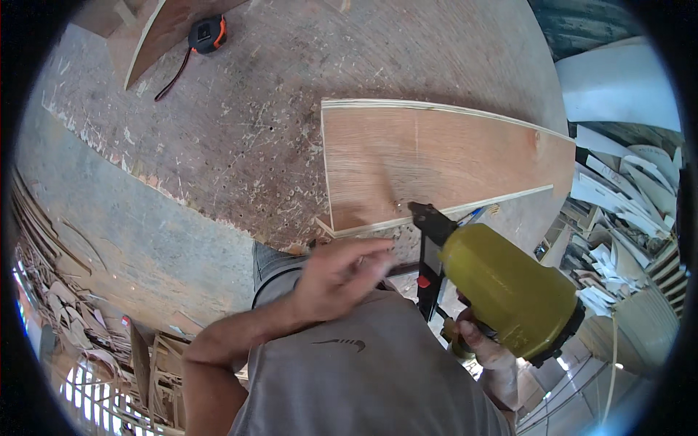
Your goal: The person marks a curved wooden panel with a pen and ruler, then uses a nail gun to attach thin wooden strips along the edges. They repeatedly hammer small wooden blocks into place between the strips and the panel, adjusting and repositioning the pieces throughout the process.
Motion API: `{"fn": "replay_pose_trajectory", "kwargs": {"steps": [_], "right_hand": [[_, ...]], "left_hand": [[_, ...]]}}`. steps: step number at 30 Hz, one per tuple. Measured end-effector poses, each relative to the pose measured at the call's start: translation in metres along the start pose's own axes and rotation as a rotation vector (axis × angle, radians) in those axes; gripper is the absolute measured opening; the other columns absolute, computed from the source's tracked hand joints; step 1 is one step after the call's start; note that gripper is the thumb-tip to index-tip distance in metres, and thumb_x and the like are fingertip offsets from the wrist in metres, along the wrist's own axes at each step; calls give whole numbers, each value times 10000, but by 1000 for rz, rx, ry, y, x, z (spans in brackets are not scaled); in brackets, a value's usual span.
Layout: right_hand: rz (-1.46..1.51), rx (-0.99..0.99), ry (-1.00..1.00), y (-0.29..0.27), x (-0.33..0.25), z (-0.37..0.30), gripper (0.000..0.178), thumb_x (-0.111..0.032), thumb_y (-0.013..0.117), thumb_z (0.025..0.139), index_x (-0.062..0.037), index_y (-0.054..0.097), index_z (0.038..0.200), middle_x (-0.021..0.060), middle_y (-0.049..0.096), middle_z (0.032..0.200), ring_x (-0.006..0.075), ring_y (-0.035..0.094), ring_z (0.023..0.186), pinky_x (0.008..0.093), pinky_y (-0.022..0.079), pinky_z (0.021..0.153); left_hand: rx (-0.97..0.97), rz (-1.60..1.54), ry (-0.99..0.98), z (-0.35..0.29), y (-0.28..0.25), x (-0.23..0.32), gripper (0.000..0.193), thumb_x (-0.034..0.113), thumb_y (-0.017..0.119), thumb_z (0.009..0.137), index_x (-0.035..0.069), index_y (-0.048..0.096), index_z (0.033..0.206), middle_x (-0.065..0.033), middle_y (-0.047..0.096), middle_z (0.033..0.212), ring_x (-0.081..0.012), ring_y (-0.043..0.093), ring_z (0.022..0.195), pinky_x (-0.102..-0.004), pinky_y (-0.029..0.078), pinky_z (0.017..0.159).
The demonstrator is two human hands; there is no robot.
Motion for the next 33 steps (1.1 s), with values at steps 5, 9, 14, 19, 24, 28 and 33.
{"fn": "replay_pose_trajectory", "kwargs": {"steps": [5, 9, 14, 19, 24, 28, 33], "right_hand": [[193, 202, -38, -15, 26, -21, 333, -97, 736, 832, 17, 608, 1117, 122, 655, 1008, 199, 674, 753, 291, 525, 642], [268, 331, -43, -34, 87, -35, 486, -105, 713, 820, 33, 515, 1241, 165, 624, 1120, 222, 688, 764, 297, 542, 622], [493, 495, 59, -45, 195, -39, 491, -134, 717, 797, 31, 549, 1228, 139, 642, 1110, 195, 677, 730, 283, 544, 596], [878, 676, 178, -49, 317, -43, 345, -72, 686, 823, 24, 579, 1137, 121, 672, 1007, 200, 665, 687, 300, 546, 572], [1419, 685, 169, -56, 501, -44, 314, -172, 626, 889, 3, 563, 1142, 119, 659, 932, 176, 631, 685, 278, 543, 564], [1573, 785, -11, -72, 586, -51, 292, -127, 612, 885, 5, 571, 1142, 121, 657, 985, 173, 664, 822, 249, 593, 724], [1627, 781, -43, -102, 654, -20, 258, -150, 536, 932, -33, 575, 1159, 105, 650, 1036, 221, 663, 884, 354, 596, 756]], "left_hand": [[444, -90, -77, 20, -75, -23, 456, 227, 613, 953, -8, 498, 1327, -91, 630, 1190, -170, 600, 1051, -312, 473, 902], [27, -398, -237, 50, -43, -55, 465, 239, 614, 956, -23, 500, 1322, -92, 596, 1245, -168, 580, 1108, -336, 467, 940], [121, -546, -432, 53, -40, -82, 464, 219, 639, 936, -1, 505, 1322, -90, 597, 1250, -197, 584, 1133, -369, 469, 971], [220, -473, -304, 53, -43, -76, 435, 196, 670, 914, 20, 540, 1290, -82, 630, 1209, -194, 589, 1126, -373, 477, 968], [209, -300, -231, 55, -35, -58, 442, 184, 690, 900, 30, 549, 1289, -82, 630, 1222, -192, 599, 1113, -355, 476, 969], [238, -144, -124, 68, -10, 0, 442, 190, 692, 897, 6, 554, 1275, -92, 643, 1190, -186, 615, 1078, -343, 483, 948], [121, 39, 128, 88, 43, 120, 409, 175, 679, 896, -22, 580, 1240, -111, 660, 1142, -170, 631, 1006, -327, 507, 860]]}}
Point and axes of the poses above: each hand's wrist, its own z-axis towards the middle knuckle, its own y-axis out of the palm, x = y × z, the point moved 7 cm from there along z, towards the middle knuckle
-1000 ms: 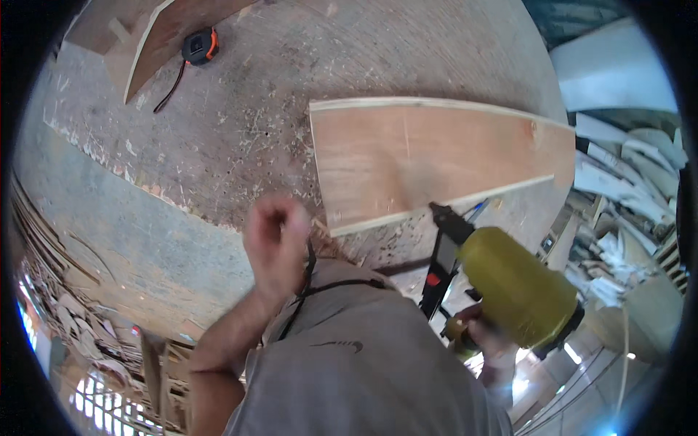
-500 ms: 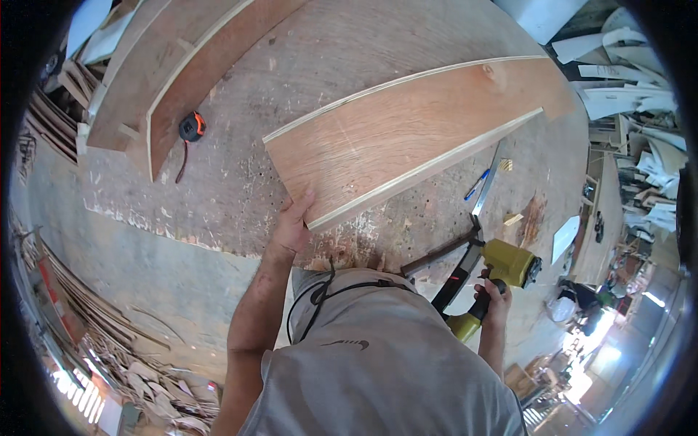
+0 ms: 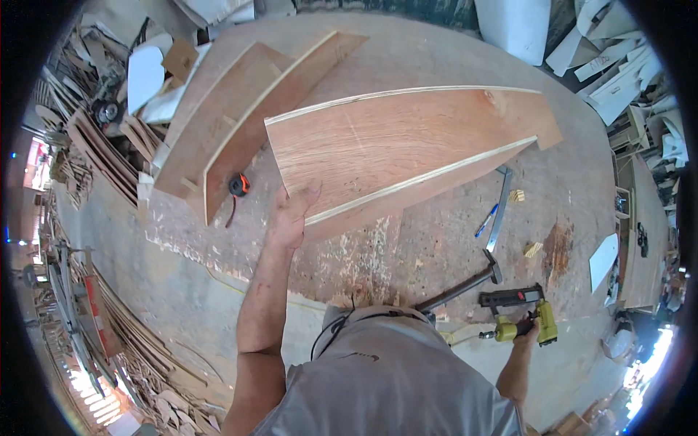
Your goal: The person marks a curved wooden panel with a pen and ruler, then uses a nail gun to attach thin wooden strips along the edges. They repeatedly hammer small wooden blocks into place between the strips and the panel, adjusting and repositioning the pieces throughout the process.
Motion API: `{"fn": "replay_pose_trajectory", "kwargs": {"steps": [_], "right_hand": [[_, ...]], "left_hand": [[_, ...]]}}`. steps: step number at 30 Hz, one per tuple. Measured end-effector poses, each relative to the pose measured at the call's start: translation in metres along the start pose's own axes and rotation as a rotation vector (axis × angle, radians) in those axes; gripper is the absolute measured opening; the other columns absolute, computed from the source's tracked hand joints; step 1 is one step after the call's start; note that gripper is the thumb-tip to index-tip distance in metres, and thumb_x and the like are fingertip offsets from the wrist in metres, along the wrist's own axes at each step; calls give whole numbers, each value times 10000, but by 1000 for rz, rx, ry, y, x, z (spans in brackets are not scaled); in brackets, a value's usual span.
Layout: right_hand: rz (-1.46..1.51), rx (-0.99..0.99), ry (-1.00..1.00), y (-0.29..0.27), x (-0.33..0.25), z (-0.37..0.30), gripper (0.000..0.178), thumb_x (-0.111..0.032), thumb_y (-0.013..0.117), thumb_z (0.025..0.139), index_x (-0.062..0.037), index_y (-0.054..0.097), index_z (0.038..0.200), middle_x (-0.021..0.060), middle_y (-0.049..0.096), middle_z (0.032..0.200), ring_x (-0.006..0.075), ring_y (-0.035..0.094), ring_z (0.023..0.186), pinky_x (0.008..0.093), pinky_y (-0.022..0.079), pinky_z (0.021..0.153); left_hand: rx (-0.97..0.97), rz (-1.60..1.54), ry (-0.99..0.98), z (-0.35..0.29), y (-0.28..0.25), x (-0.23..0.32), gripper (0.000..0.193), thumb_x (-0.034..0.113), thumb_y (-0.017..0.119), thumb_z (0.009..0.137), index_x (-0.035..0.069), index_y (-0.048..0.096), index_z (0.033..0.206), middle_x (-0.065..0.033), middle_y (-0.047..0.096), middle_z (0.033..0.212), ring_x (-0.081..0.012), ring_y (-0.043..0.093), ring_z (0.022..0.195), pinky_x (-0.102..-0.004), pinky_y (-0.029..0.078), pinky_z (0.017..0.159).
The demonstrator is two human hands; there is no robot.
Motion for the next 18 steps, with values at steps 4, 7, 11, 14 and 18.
{"fn": "replay_pose_trajectory", "kwargs": {"steps": [4, 7, 11, 14, 18], "right_hand": [[-328, 140, -90, 81, -10, 29, 427, -367, 517, 978, -42, 540, 1254, 127, 618, 1200, 272, 607, 1077, 468, 501, 906], [-284, -172, -132, 304, -3, -80, 848, -632, 491, 924, -1, 304, 1459, 218, 441, 1429, 319, 471, 1287, 464, 393, 1052], [-12, -529, 106, 462, 12, -127, 1098, -766, 496, 822, -9, 117, 1521, 252, 268, 1518, 374, 354, 1371, 519, 343, 1087], [134, -684, 231, 521, 7, -149, 1181, -814, 515, 758, -10, 111, 1523, 235, 260, 1537, 377, 319, 1392, 532, 311, 1111], [40, -628, 88, 516, 0, -149, 1163, -829, 494, 756, -26, 143, 1521, 204, 251, 1554, 370, 304, 1402, 503, 278, 1148]], "left_hand": [[-148, 331, 117, -4, 49, 54, 326, 133, 656, 891, -42, 621, 1164, -102, 682, 1077, -170, 642, 949, -322, 509, 821], [-314, 499, 242, -23, 79, 72, 295, 121, 648, 885, -34, 637, 1136, -103, 697, 1035, -195, 651, 915, -330, 507, 824], [-500, 817, 500, -54, 84, 58, 353, 163, 702, 838, 6, 649, 1149, -105, 699, 1046, -255, 653, 913, -366, 522, 833], [-647, 974, 741, -78, 73, 34, 440, 219, 711, 791, 46, 646, 1190, -70, 694, 1077, -257, 632, 971, -378, 536, 827], [-778, 1159, 1021, -103, 54, 12, 519, 245, 615, 769, 96, 612, 1266, -9, 669, 1143, -186, 593, 1037, -334, 546, 816]]}}
Point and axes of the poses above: each hand's wrist, its own z-axis towards the middle knuckle, its own y-axis out of the palm, x = y × z, the point moved 7 cm from there along z, towards the middle knuckle
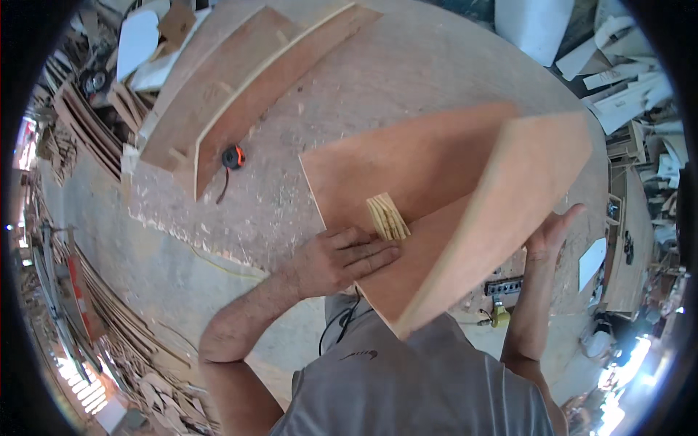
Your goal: The person marks a curved wooden panel with a pen and ruler, then uses a nail gun to attach thin wooden strips along the edges. They repeatedly hammer small wooden blocks into place between the strips and the panel, adjusting and repositioning the pieces throughout the process.
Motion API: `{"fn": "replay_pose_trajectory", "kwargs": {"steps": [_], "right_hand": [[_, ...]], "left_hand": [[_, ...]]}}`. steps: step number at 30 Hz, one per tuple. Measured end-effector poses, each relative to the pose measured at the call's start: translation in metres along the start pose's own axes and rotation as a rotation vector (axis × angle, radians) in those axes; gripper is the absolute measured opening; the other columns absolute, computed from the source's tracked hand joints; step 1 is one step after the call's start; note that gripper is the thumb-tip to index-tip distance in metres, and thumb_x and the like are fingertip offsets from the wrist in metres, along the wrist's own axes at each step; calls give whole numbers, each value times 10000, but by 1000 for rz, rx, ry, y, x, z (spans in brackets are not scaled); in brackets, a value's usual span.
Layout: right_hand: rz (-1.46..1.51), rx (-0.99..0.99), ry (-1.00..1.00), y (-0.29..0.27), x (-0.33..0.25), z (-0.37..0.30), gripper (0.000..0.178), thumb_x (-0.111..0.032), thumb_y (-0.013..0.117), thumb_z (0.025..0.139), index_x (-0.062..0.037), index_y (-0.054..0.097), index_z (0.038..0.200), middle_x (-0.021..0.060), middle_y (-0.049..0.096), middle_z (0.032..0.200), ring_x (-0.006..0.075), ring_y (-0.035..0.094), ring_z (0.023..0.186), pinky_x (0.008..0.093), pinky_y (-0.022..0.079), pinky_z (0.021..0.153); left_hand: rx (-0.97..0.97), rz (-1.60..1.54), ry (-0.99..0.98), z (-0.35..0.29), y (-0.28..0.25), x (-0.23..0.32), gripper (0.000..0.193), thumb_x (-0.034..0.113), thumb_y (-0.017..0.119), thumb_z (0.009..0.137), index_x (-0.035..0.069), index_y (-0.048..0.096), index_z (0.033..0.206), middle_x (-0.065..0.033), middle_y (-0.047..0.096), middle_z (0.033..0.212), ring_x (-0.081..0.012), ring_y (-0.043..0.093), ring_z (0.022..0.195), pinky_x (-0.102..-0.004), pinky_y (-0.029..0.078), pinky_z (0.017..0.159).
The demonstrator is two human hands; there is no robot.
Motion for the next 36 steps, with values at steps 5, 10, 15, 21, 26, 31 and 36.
{"fn": "replay_pose_trajectory", "kwargs": {"steps": [5, 10, 15, 21, 26, 31, 36], "right_hand": [[-221, 234, 0, -42, 13, 27, 697, -598, 485, 941, -107, 424, 1431, 101, 465, 1442, 264, 467, 1293, 437, 424, 1059], [-128, 139, -92, -14, 82, 25, 567, -535, 447, 986, -67, 552, 1289, 89, 592, 1304, 240, 561, 1184, 405, 488, 982], [-193, 118, 27, 13, 138, 53, 587, -544, 430, 986, -59, 550, 1293, 96, 607, 1269, 237, 571, 1148, 386, 490, 940], [-391, 183, 71, 1, 177, 119, 610, -555, 410, 985, -50, 548, 1297, 105, 624, 1226, 232, 585, 1104, 364, 492, 889], [-865, 38, 6, -37, 206, 111, 630, -564, 392, 985, -42, 547, 1301, 112, 638, 1191, 229, 595, 1068, 345, 495, 846], [-1094, -17, -56, -26, 196, 26, 553, -460, 449, 993, -8, 537, 1298, 131, 655, 1133, 248, 607, 1027, 360, 486, 859], [-954, 47, -39, -105, 168, 27, 431, -313, 642, 933, -1, 607, 1229, 107, 676, 1053, 164, 662, 899, 305, 530, 778]], "left_hand": [[38, 144, 38, -35, -8, 3, 430, 207, 592, 820, 150, 617, 1246, 36, 620, 1232, -140, 561, 1004, -285, 527, 798], [44, 221, -36, -72, -10, -10, 394, 212, 598, 829, 194, 636, 1221, 52, 623, 1220, -137, 557, 1007, -270, 501, 760], [67, 382, -106, -89, -34, -8, 344, 227, 591, 845, 209, 670, 1180, 62, 643, 1216, -140, 553, 967, -272, 470, 764], [13, 380, -185, -108, 7, -37, 401, 222, 576, 802, 174, 657, 1192, 27, 614, 1257, -173, 522, 1012, -317, 455, 828], [-101, 424, -301, -131, 92, -77, 442, 244, 576, 771, 143, 647, 1196, -19, 562, 1334, -227, 525, 1074, -384, 441, 881], [-117, 327, -395, -136, 175, -59, 435, 223, 602, 748, 142, 650, 1173, -62, 538, 1357, -255, 537, 1089, -395, 437, 924], [-92, -123, -426, -106, 176, 2, 411, 136, 689, 737, 90, 636, 1142, -109, 624, 1168, -299, 590, 940, -362, 483, 787]]}}
Point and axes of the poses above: each hand's wrist, its own z-axis towards the middle knuckle, its own y-axis out of the palm, x = y × z, the point moved 7 cm from there along z, towards the middle knuckle
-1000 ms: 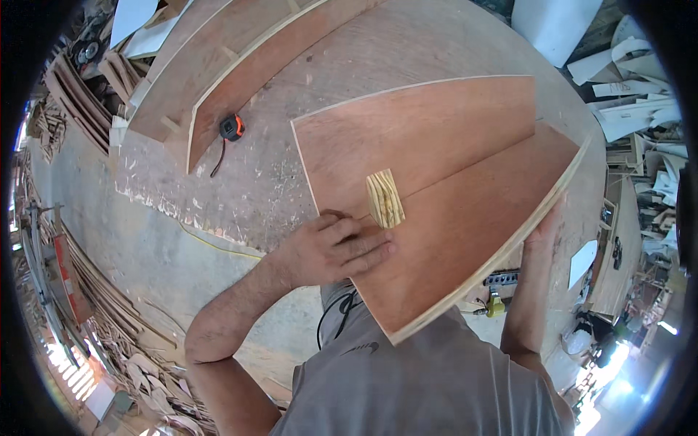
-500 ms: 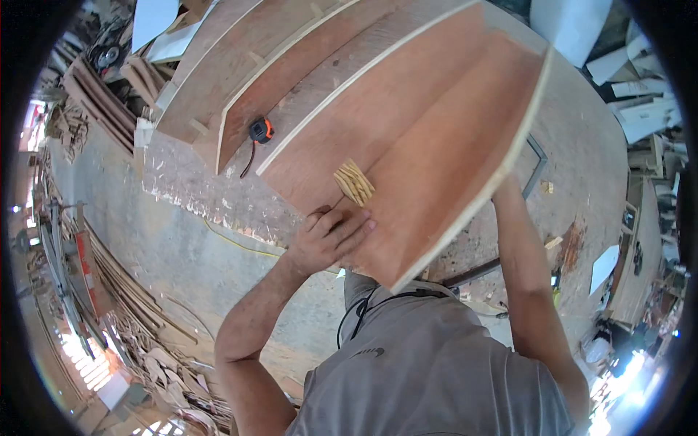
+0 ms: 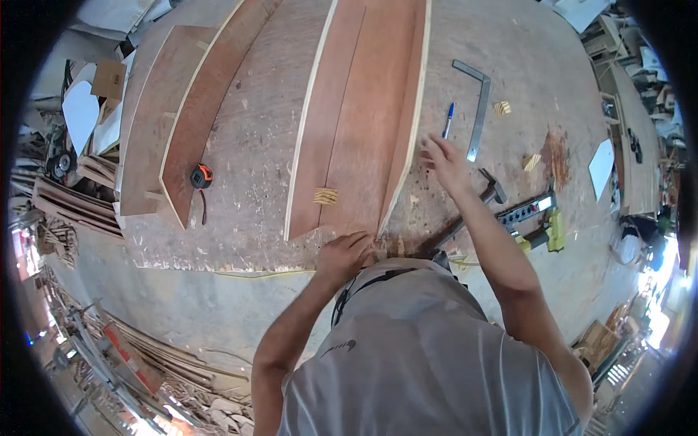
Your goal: The person marks a curved wooden panel with a pen and ruler, then uses a nail gun to attach thin wooden strips along the edges. They repeatedly hammer small wooden blocks into place between the strips and the panel, adjusting and repositioning the pieces throughout the process.
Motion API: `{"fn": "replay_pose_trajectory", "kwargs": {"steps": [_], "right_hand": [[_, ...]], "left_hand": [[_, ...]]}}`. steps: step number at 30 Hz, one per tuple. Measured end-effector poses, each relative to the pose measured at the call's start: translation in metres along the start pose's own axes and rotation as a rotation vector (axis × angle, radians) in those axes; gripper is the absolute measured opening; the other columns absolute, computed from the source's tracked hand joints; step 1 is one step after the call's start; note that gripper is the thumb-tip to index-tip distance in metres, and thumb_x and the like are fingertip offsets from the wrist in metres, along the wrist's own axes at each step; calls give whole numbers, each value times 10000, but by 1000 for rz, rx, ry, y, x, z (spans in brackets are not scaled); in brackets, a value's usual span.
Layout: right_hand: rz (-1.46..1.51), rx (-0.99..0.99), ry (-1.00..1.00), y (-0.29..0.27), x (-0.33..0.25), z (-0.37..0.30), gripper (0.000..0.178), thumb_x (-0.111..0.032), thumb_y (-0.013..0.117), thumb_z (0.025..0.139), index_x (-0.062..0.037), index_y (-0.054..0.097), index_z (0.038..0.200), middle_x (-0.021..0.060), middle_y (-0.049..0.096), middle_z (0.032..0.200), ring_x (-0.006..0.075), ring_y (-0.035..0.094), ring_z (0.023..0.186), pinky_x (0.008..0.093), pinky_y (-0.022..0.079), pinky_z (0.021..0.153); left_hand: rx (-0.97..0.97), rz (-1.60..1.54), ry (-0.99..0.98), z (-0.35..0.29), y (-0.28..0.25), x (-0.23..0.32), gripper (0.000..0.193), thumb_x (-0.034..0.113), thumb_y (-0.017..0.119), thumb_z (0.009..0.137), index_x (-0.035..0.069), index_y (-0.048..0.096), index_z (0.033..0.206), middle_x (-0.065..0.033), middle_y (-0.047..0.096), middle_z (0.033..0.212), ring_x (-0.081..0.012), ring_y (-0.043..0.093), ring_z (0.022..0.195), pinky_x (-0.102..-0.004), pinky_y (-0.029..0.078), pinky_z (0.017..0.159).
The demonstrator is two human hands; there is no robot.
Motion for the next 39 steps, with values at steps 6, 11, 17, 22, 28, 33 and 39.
{"fn": "replay_pose_trajectory", "kwargs": {"steps": [6, 11, 17, 22, 28, 33, 39], "right_hand": [[-592, 724, 162, -137, 114, -122, 547, -368, 807, 765, 57, 618, 1051, 155, 679, 950, 213, 648, 881, 342, 513, 789], [-554, 627, 257, -128, 151, -101, 442, -300, 762, 768, 51, 609, 989, 165, 682, 907, 283, 662, 832, 388, 525, 796], [122, 428, 210, -125, 92, -163, 147, -159, 569, 910, -19, 609, 893, 46, 604, 668, 103, 597, 585, 233, 457, 533], [200, 294, 85, -39, 42, -242, 305, -320, 533, 1000, -43, 608, 897, -9, 555, 647, 74, 504, 547, 234, 411, 510], [463, 328, 408, 73, 91, -253, 300, -334, 509, 1013, -48, 588, 968, 18, 589, 738, 94, 532, 543, 254, 430, 480], [745, 471, 445, 88, 112, -249, 283, -321, 485, 1024, -52, 564, 986, 39, 597, 751, 105, 529, 518, 252, 426, 457], [535, 531, 374, 86, 99, -240, 279, -308, 506, 1018, -46, 582, 956, 10, 560, 697, 85, 509, 499, 235, 409, 446]], "left_hand": [[524, -91, -580, 29, -156, -55, 310, 146, 698, 863, 14, 608, 1130, -123, 647, 1134, -194, 617, 920, -316, 487, 769], [91, -493, -691, 52, -78, -131, 385, 213, 654, 923, -17, 568, 1220, -88, 654, 1078, -138, 584, 946, -306, 485, 808], [105, -609, -722, 74, -7, -47, 329, 248, 588, 969, -34, 574, 1136, -112, 656, 999, -160, 590, 921, -328, 486, 815], [42, -643, -573, 85, 24, -40, 317, 236, 520, 994, -57, 550, 1111, -144, 629, 981, -198, 590, 914, -351, 476, 821], [65, -750, -592, 85, 29, -33, 343, 270, 501, 1012, -51, 548, 1123, -79, 594, 1014, -143, 531, 929, -312, 444, 830], [48, -724, -627, 86, 21, -26, 324, 261, 481, 1017, -60, 505, 1041, -117, 566, 932, -187, 526, 877, -347, 442, 788], [56, -729, -547, 84, 23, -32, 329, 261, 472, 1021, -63, 502, 1072, -116, 568, 954, -179, 526, 900, -331, 442, 818]]}}
Point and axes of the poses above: each hand's wrist, its own z-axis towards the middle knuckle, its own y-axis out of the palm, x = y × z, the point moved 7 cm from there along z, towards the middle knuckle
